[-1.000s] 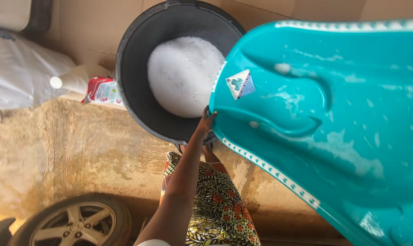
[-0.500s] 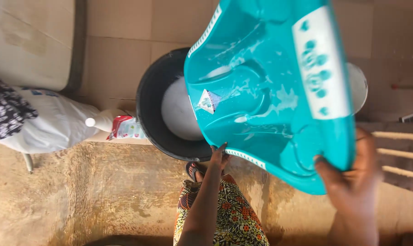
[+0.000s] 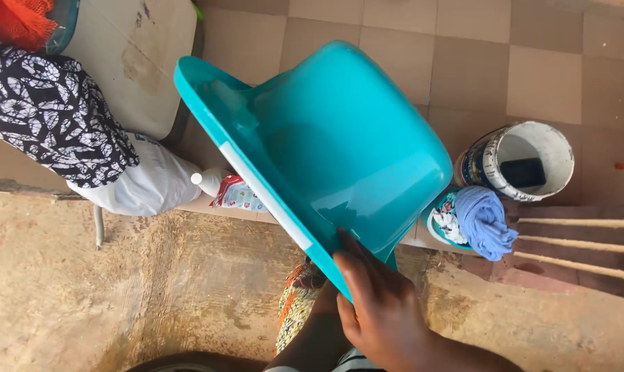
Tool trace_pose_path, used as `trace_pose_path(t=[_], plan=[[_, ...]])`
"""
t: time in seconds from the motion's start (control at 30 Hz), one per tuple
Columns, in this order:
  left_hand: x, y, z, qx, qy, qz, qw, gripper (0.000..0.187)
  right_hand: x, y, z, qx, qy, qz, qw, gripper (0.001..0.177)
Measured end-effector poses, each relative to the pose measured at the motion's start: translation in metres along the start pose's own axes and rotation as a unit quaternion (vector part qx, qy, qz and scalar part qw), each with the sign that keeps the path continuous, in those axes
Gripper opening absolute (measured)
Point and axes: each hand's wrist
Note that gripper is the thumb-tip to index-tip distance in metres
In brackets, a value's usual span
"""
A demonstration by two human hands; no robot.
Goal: Washing clothes by hand using soap, water, basins, and buckets.
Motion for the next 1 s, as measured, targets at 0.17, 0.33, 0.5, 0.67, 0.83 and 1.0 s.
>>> trace_pose_path(t=[0.17, 0.33, 0.5, 0.67, 0.83, 1.0], plan=[[0.002, 0.023, -0.002, -0.012, 0.035, -0.046, 0.998, 0.053, 0.019, 0.008, -0.039, 0.000, -0.033, 0.004, 0.999, 0.060], [-0.067, 0.099, -0.004, -0.011, 0.054, -0.082, 0.995, 0.046, 0.080, 0.029, -0.157, -0.242, -0.226, -0.174, 0.927, 0.054], [-0.029, 0.171, -0.067, 0.102, -0.100, -0.121, 0.982, 0.039, 0.152, -0.008, -0.281, -0.355, -0.282, -0.302, 0.839, 0.057], [-0.019, 0.214, -0.105, 0.106, -0.262, -0.175, 0.943, 0.035, 0.220, -0.089, -0.395, -0.432, -0.290, -0.402, 0.754, 0.058], [0.013, 0.195, -0.123, 0.097, -0.299, -0.389, 0.866, 0.049, 0.274, -0.173, -0.480, -0.393, -0.363, -0.284, 0.796, 0.076], [-0.003, 0.205, -0.117, 0.022, -0.406, -0.344, 0.847, 0.054, 0.323, -0.268, -0.550, -0.316, -0.502, -0.027, 0.805, 0.107]])
Point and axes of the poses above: each hand's wrist, its own x-axis away from the middle knuckle, its own y-axis out of the back of the hand, z = x × y, and after that the axes turned 1 degree about z, right-handed
